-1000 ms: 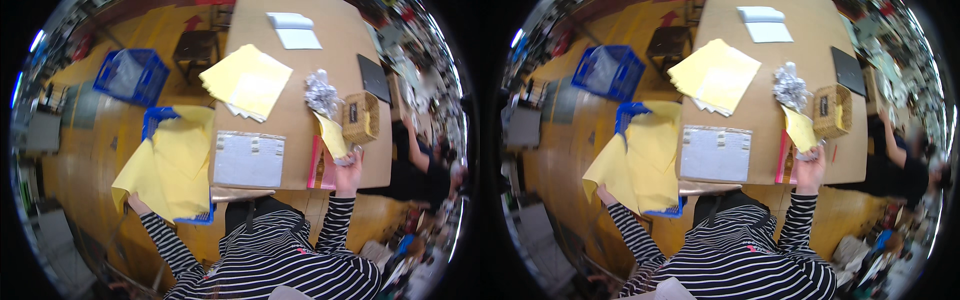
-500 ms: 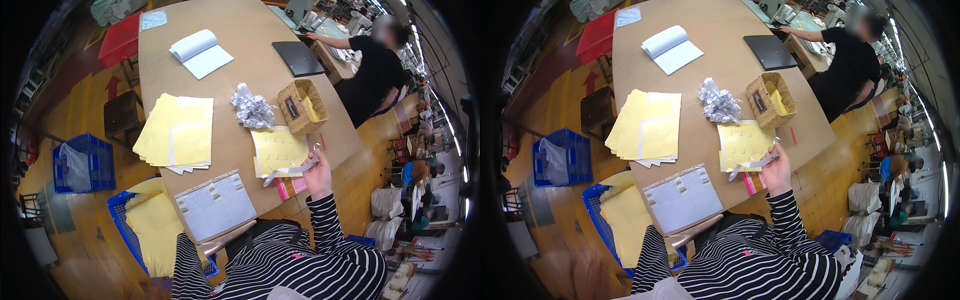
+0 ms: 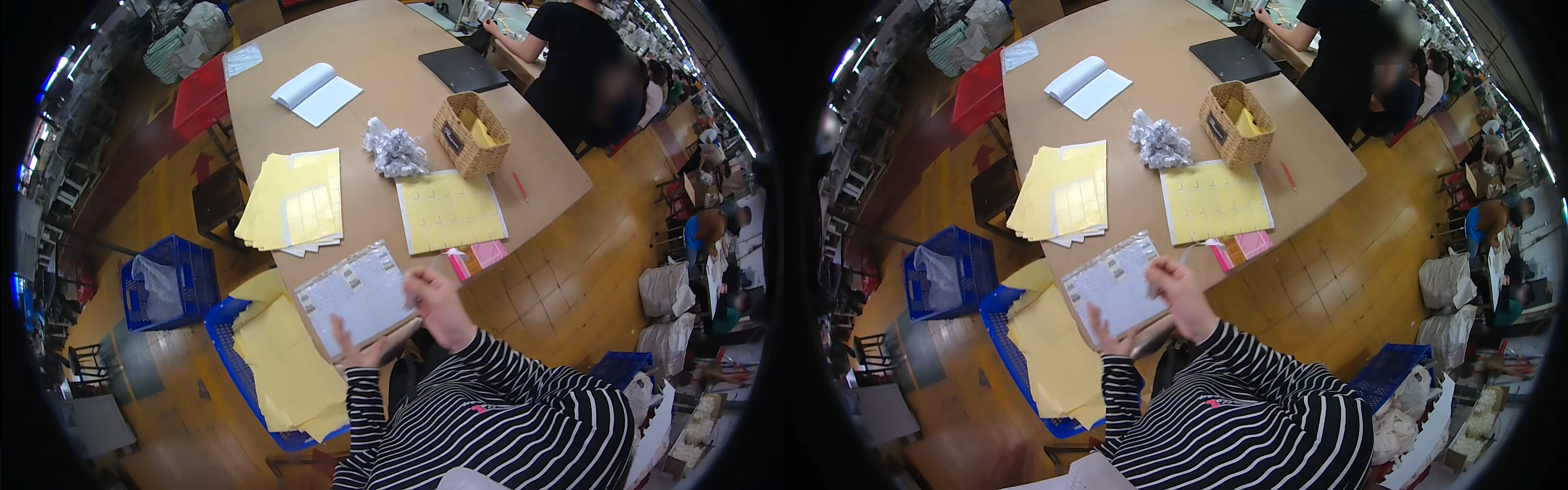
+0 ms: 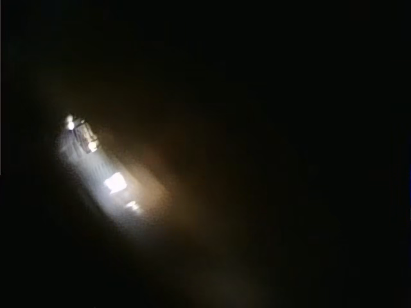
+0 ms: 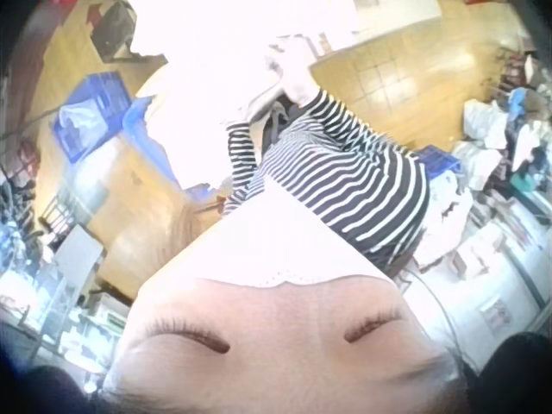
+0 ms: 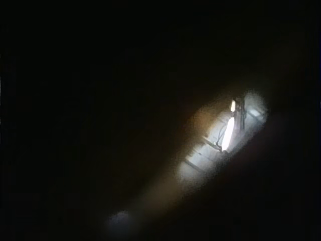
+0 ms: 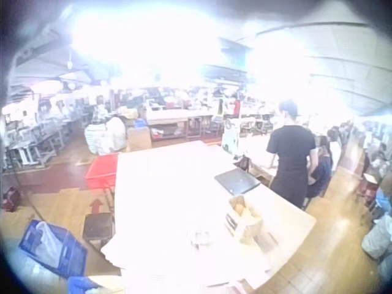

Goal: The person assembles small pouches by inserting yellow fabric pieces into clear plastic sleeves and folding the edges. The person repeatedly picks up fabric and sleeves, inserts the fabric, and places the assembled pouches into a basket.

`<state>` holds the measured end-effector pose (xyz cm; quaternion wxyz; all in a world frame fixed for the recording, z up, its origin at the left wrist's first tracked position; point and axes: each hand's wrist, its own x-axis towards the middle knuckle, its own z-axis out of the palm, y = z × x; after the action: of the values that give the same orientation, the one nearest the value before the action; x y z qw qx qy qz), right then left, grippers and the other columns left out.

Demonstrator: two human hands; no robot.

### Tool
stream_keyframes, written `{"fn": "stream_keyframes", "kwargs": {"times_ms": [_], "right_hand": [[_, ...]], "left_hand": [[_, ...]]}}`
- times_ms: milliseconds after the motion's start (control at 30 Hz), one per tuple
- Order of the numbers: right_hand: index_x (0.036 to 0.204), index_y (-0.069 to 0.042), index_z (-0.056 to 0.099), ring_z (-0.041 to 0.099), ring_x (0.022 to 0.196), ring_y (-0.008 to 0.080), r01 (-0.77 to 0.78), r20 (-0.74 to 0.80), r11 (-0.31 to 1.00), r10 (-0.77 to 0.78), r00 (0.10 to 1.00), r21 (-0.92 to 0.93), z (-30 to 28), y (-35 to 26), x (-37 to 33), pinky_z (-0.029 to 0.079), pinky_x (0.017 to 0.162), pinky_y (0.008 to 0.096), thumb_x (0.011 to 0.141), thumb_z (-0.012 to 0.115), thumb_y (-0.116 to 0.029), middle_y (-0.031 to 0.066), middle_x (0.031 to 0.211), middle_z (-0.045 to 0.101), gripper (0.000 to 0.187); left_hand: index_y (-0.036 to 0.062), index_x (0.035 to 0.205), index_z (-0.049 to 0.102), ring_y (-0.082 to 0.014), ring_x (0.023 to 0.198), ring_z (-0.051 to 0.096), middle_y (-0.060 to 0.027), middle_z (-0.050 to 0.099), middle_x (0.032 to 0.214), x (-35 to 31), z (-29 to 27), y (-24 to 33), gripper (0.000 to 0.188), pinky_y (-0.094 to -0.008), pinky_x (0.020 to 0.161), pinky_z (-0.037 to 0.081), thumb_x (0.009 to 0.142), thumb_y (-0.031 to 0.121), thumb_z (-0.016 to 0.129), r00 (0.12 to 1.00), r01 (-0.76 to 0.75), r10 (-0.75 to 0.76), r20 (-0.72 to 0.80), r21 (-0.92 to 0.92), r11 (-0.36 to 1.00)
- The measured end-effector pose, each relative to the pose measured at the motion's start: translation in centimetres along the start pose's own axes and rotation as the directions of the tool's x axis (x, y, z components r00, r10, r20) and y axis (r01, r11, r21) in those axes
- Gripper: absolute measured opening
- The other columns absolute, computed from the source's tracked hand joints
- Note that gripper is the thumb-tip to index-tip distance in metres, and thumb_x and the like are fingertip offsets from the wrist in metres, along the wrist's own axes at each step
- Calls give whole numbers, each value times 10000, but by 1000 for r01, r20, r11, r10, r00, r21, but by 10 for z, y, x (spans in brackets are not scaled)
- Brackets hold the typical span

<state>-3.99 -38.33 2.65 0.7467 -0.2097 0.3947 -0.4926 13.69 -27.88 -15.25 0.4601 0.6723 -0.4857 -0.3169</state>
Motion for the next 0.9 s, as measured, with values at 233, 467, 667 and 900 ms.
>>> {"fn": "stream_keyframes", "kwargs": {"times_ms": [233, 467, 667, 900], "right_hand": [[1001, -37, 566, 545, 811, 57, 30, 29, 997, -28, 999, -71, -12, -2, -90, 456, 693, 201, 892, 580, -68, -8, 891, 569, 114], [1010, -21, 545, 568, 818, 91, 101, 41, 992, -98, 994, -76, -41, -8, -146, 465, 748, 234, 890, 561, -26, 29, 882, 577, 121], [951, 6, 584, 595, 805, 156, 591, 203, 586, -593, 779, -555, -61, -32, -170, 474, 703, 259, 801, 651, -13, 80, 876, 589, 166], [1099, -29, 560, 578, 944, 265, 555, 356, 114, -658, 663, -824, -115, -94, -172, 476, 809, 320, 749, 666, -13, 127, 1041, 565, 366]], "left_hand": [[5, 1198, 563, -237, 1205, 490, -168, 589, 1193, -73, 52, 61, 336, -363, 1050, 308, 945, 225, 538, 880, 364, -101, 464, -524, 770], [170, 1337, 381, -281, 1321, 339, -77, 430, 1371, -95, 50, 132, 664, -451, 1041, 354, 840, 565, 574, 668, 741, 79, 740, -649, -173], [65, 1269, 441, -276, 1147, 523, -136, 513, 1238, -95, 69, 180, 439, -427, 991, 430, 919, 307, 554, 610, 787, 264, 747, -610, -93], [33, 1299, 401, -254, 994, 608, -194, 587, 1131, -65, 93, 222, 457, -342, 882, 505, 869, -11, 550, 793, 533, 100, 601, -764, 363]]}}
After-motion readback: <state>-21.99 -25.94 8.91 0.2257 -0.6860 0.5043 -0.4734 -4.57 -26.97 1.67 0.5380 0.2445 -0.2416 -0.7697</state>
